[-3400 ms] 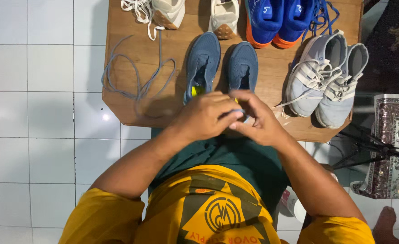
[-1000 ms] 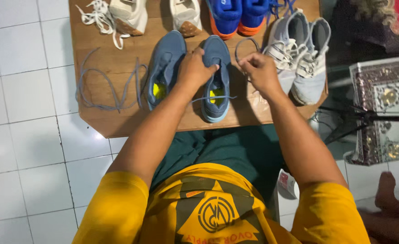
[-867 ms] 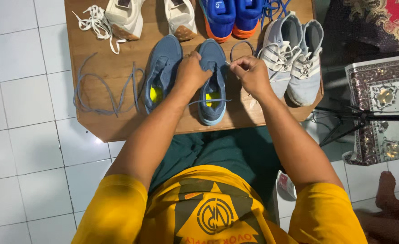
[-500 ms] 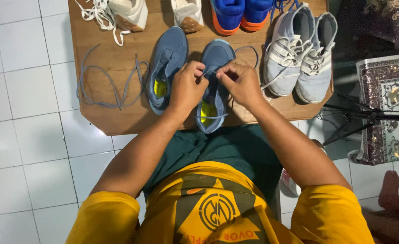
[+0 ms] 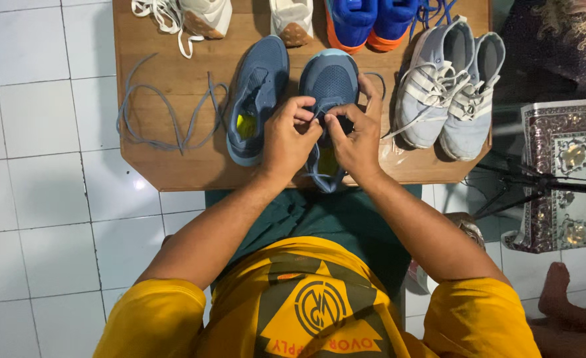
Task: The person removes laces from a pair of light blue sneakers and then re-laces them by threading the laces through the eyelets and tying a knot. The person handles the shoes and laces by hand on a wooden table.
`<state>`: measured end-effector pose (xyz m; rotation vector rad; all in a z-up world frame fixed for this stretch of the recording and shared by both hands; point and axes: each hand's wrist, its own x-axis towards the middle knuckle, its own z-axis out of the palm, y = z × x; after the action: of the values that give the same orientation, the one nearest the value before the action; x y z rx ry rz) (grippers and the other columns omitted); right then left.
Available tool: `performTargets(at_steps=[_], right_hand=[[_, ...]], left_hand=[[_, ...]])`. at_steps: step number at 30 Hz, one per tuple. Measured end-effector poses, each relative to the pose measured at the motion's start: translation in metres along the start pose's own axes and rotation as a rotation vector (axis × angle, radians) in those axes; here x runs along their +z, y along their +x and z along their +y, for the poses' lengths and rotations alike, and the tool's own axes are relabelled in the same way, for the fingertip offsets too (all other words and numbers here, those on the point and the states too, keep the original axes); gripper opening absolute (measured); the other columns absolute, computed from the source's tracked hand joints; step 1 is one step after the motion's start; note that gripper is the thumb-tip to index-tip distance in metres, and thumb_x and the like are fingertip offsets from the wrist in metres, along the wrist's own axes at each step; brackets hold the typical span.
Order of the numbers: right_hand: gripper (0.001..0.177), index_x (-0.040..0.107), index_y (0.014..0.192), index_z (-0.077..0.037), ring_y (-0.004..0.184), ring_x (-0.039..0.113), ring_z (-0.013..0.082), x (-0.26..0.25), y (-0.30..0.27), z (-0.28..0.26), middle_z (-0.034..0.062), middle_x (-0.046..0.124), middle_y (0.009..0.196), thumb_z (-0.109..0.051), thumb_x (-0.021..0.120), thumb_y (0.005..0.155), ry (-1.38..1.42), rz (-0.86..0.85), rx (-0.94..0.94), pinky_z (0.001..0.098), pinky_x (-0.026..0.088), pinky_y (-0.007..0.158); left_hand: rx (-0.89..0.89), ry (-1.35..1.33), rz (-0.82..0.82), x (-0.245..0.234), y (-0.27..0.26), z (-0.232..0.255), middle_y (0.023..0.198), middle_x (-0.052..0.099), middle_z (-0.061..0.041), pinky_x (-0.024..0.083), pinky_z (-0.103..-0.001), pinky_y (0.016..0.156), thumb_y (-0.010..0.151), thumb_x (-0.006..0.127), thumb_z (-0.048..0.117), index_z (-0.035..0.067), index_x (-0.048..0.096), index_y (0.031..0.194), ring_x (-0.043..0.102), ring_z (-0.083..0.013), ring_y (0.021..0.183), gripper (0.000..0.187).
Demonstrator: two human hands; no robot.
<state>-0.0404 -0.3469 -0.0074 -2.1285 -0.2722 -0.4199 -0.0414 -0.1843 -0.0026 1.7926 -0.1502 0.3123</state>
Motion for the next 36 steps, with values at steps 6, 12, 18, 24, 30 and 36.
performTargets(at_steps=[6, 12, 18, 24, 30, 36], right_hand=[[0.006, 0.075, 0.096, -0.006, 0.148, 0.042, 0.0425, 0.004, -0.003, 0.007, 0.0253, 0.04, 0.158, -0.007, 0.079, 0.092, 0.012, 0.012, 0.032, 0.0491, 0.031, 0.124], [0.005, 0.076, 0.094, -0.005, 0.149, 0.041, 0.0423, 0.005, -0.002, 0.008, 0.0272, 0.038, 0.16, -0.006, 0.078, 0.089, 0.042, 0.014, 0.092, 0.048, 0.03, 0.123], [0.002, 0.075, 0.094, -0.005, 0.153, 0.038, 0.0415, 0.007, -0.005, 0.009, 0.0276, 0.033, 0.163, -0.006, 0.076, 0.093, 0.087, -0.01, 0.105, 0.0471, 0.029, 0.125], [0.004, 0.076, 0.095, -0.005, 0.155, 0.033, 0.0413, 0.008, -0.001, 0.015, 0.0274, 0.03, 0.165, -0.008, 0.076, 0.093, 0.191, -0.04, 0.155, 0.0464, 0.026, 0.125], [0.004, 0.076, 0.096, -0.007, 0.155, 0.036, 0.0401, 0.01, -0.004, 0.012, 0.0265, 0.032, 0.165, -0.008, 0.077, 0.092, 0.153, 0.008, 0.168, 0.0457, 0.028, 0.125], [0.007, 0.074, 0.098, -0.006, 0.154, 0.036, 0.0414, 0.012, -0.001, 0.02, 0.0268, 0.033, 0.164, -0.007, 0.078, 0.093, 0.166, -0.015, 0.145, 0.0464, 0.027, 0.126]], left_hand=[[-0.058, -0.043, -0.014, 0.004, -0.005, -0.004, 0.091, 0.076, -0.009, 0.061, -0.031, 0.074, 0.084, 0.076, 0.003, 0.002, 0.07, 0.112, 0.076, -0.0172, 0.08, 0.029], [-0.093, -0.007, -0.024, 0.009, -0.008, -0.003, 0.091, 0.076, -0.011, 0.06, -0.031, 0.073, 0.082, 0.078, 0.003, 0.002, 0.071, 0.113, 0.074, -0.0181, 0.079, 0.032], [-0.092, 0.011, -0.031, 0.007, -0.008, -0.005, 0.096, 0.077, -0.011, 0.059, -0.03, 0.076, 0.084, 0.076, 0.004, 0.003, 0.072, 0.114, 0.075, -0.0185, 0.084, 0.031], [-0.122, 0.001, -0.041, 0.01, -0.007, -0.005, 0.096, 0.077, -0.011, 0.059, -0.031, 0.075, 0.084, 0.076, 0.004, 0.003, 0.074, 0.114, 0.075, -0.0183, 0.084, 0.031], [-0.189, -0.065, -0.105, 0.005, 0.001, 0.003, 0.09, 0.078, -0.009, 0.058, -0.03, 0.07, 0.084, 0.072, 0.01, 0.005, 0.072, 0.111, 0.075, -0.0183, 0.078, 0.028], [-0.113, 0.191, -0.166, 0.002, 0.033, 0.003, 0.083, 0.076, -0.01, 0.057, -0.034, 0.066, 0.092, 0.075, 0.021, 0.006, 0.071, 0.089, 0.077, -0.0223, 0.076, 0.016]])
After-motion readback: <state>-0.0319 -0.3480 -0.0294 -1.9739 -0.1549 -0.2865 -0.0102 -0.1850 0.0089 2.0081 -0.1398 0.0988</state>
